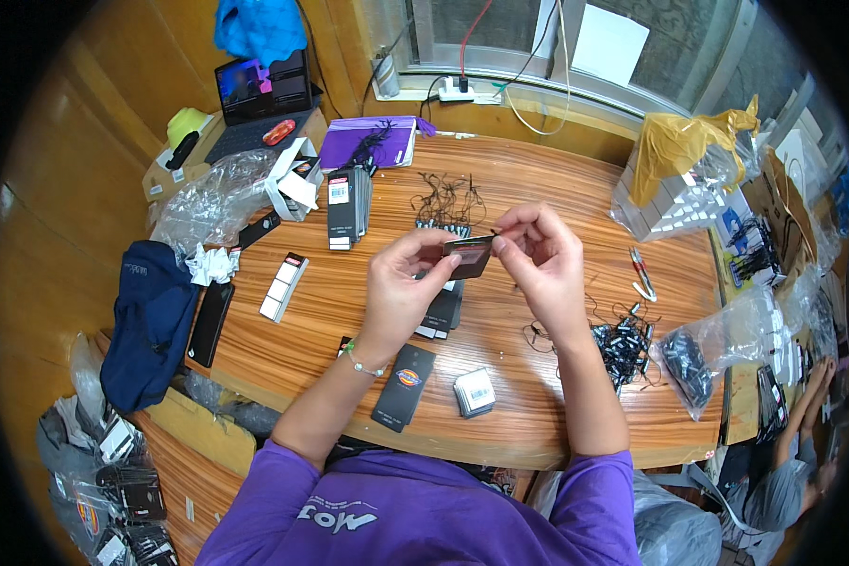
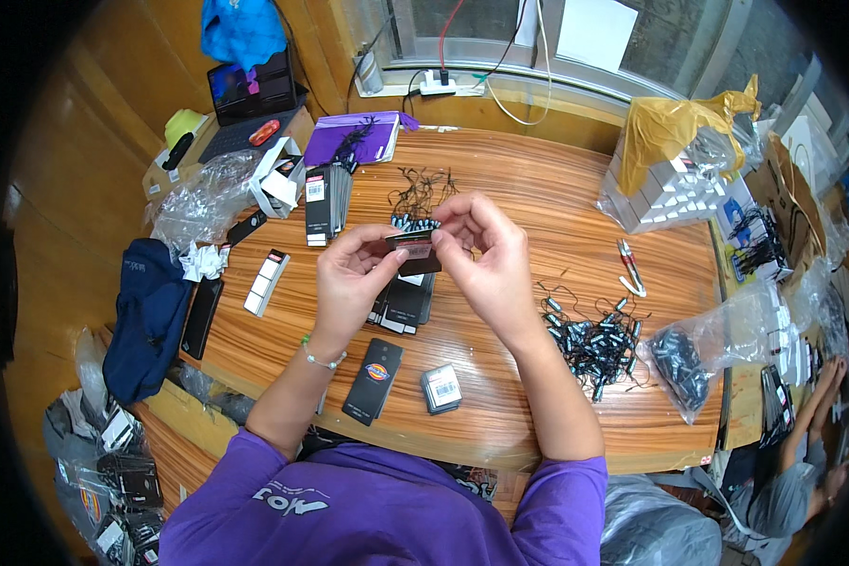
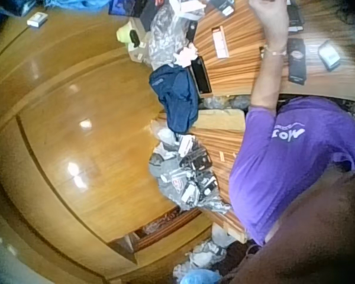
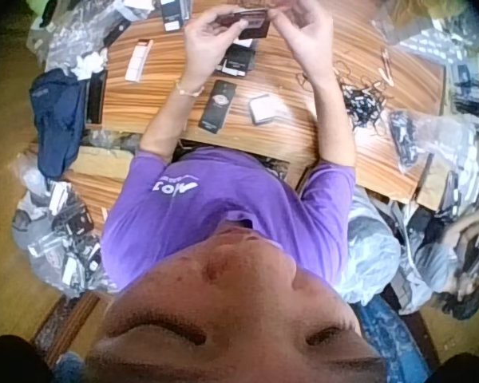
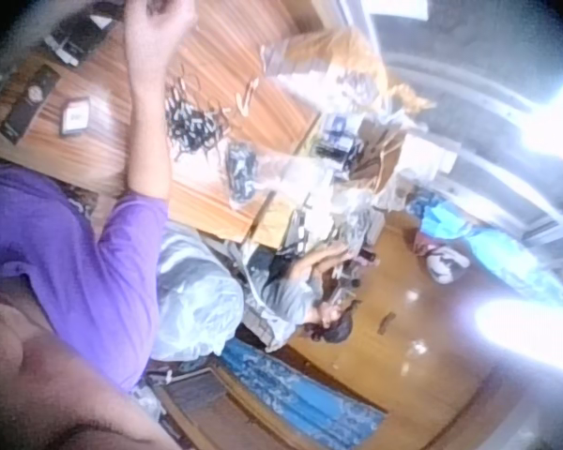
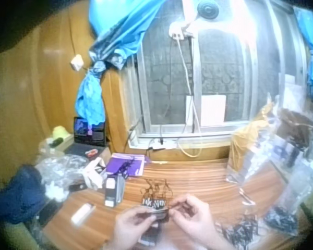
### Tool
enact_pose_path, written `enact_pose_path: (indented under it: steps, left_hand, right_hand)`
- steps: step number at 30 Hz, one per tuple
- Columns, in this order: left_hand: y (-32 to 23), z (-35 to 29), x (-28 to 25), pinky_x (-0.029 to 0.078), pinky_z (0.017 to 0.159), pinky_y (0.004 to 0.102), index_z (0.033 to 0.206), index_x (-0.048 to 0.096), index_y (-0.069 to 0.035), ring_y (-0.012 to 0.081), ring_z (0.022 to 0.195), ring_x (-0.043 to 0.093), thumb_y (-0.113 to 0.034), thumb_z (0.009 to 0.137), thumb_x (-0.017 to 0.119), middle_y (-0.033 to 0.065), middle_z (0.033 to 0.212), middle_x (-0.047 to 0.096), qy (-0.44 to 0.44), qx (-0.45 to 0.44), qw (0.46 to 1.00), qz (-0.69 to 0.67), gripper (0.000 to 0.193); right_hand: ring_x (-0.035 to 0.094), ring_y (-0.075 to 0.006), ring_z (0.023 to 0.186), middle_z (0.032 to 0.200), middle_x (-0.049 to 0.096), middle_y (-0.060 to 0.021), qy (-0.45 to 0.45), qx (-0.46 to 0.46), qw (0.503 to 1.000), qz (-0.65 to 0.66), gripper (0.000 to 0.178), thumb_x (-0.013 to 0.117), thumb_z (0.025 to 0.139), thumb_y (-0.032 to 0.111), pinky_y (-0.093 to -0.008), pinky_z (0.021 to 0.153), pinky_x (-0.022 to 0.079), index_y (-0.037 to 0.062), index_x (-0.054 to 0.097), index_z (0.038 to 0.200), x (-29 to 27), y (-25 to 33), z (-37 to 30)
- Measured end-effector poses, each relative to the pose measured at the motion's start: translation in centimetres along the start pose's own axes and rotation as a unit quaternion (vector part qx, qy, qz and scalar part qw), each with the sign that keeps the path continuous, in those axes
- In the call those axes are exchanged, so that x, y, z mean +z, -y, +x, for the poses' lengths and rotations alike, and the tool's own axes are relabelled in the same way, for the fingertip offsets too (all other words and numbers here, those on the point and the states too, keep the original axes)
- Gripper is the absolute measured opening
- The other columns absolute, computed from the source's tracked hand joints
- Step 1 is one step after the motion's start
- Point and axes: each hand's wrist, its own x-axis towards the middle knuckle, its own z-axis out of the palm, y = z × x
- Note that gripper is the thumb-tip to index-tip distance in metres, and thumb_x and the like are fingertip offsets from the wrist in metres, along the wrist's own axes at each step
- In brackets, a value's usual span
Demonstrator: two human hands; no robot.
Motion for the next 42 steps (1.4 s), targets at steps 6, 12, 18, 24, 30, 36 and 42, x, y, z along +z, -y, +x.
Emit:
enact_pose_path:
  steps: [6, 12, 18, 24, 30, 36, 42]
  left_hand:
    - [-0.4, -0.1, 0.1, 0.049, 0.076, 0.0216, 0.102, 0.053, 0.003, 0.0119, 0.088, 0.059, 0.008, 0.078, 0.060, 0.0079, 0.095, 0.060, -0.027, -0.019, 0.999, -0.035, 0.025]
    - [-0.5, -0.1, 0.4, 0.050, 0.078, 0.0226, 0.101, 0.053, 0.003, 0.0125, 0.089, 0.059, 0.007, 0.078, 0.060, 0.0077, 0.095, 0.059, -0.033, -0.013, 0.999, -0.036, 0.025]
    - [-0.1, -0.1, 0.6, 0.051, 0.075, 0.0233, 0.102, 0.055, 0.004, 0.0127, 0.085, 0.061, 0.004, 0.080, 0.059, 0.0090, 0.094, 0.061, -0.023, 0.000, 0.999, -0.032, 0.022]
    - [-0.4, -0.1, 0.9, 0.052, 0.074, 0.0228, 0.100, 0.057, 0.004, 0.0120, 0.084, 0.061, 0.003, 0.081, 0.059, 0.0078, 0.093, 0.061, -0.011, -0.005, 1.000, -0.029, 0.020]
    - [-0.8, -0.1, 0.7, 0.052, 0.073, 0.0208, 0.097, 0.057, 0.006, 0.0115, 0.085, 0.060, 0.007, 0.080, 0.058, 0.0078, 0.093, 0.060, 0.011, -0.016, 1.000, 0.009, 0.018]
    - [-1.7, 0.0, 0.8, 0.052, 0.063, 0.0219, 0.094, 0.062, 0.002, 0.0104, 0.074, 0.060, 0.000, 0.080, 0.060, 0.0076, 0.087, 0.062, 0.014, 0.037, 0.992, 0.122, 0.015]
    - [-1.7, 0.0, 0.8, 0.051, 0.064, 0.0202, 0.096, 0.061, 0.003, 0.0100, 0.079, 0.060, 0.002, 0.079, 0.060, 0.0068, 0.092, 0.060, 0.000, 0.018, 0.991, 0.132, 0.016]
  right_hand:
    - [0.043, -0.0014, 0.054, 0.064, 0.054, -0.0002, 0.018, -0.034, 0.993, -0.110, 0.015, 0.055, 0.074, -0.005, -0.0176, 0.047, 0.034, 0.0002, 0.050, 0.087, 0.5, -0.3, -0.5]
    - [0.044, -0.0048, 0.051, 0.059, 0.053, -0.0041, 0.017, -0.030, 0.989, -0.141, 0.021, 0.055, 0.073, -0.005, -0.0202, 0.046, 0.035, 0.0000, 0.046, 0.092, 1.1, -0.3, -0.4]
    - [0.044, -0.0064, 0.049, 0.057, 0.052, -0.0048, 0.011, -0.046, 0.987, -0.155, 0.023, 0.055, 0.073, -0.005, -0.0213, 0.045, 0.036, 0.0003, 0.045, 0.093, 1.0, -0.4, -0.3]
    - [0.044, -0.0067, 0.049, 0.056, 0.051, -0.0048, 0.007, -0.043, 0.988, -0.150, 0.024, 0.055, 0.072, -0.005, -0.0218, 0.045, 0.036, 0.0003, 0.045, 0.094, 0.7, -0.8, -0.2]
    - [0.043, -0.0064, 0.049, 0.056, 0.050, -0.0044, 0.013, -0.060, 0.983, -0.172, 0.026, 0.055, 0.072, -0.006, -0.0213, 0.046, 0.036, 0.0004, 0.045, 0.095, 0.8, -0.7, -0.1]
    - [0.043, -0.0052, 0.051, 0.060, 0.051, -0.0029, 0.012, -0.010, 0.998, -0.059, 0.023, 0.054, 0.074, -0.006, -0.0195, 0.046, 0.034, 0.0009, 0.045, 0.094, 0.3, -1.8, 0.1]
    - [0.049, -0.0068, 0.055, 0.064, 0.053, -0.0048, -0.009, -0.078, 0.989, -0.124, 0.022, 0.054, 0.075, -0.006, -0.0206, 0.049, 0.039, 0.0004, 0.045, 0.095, 1.2, -2.4, 0.0]
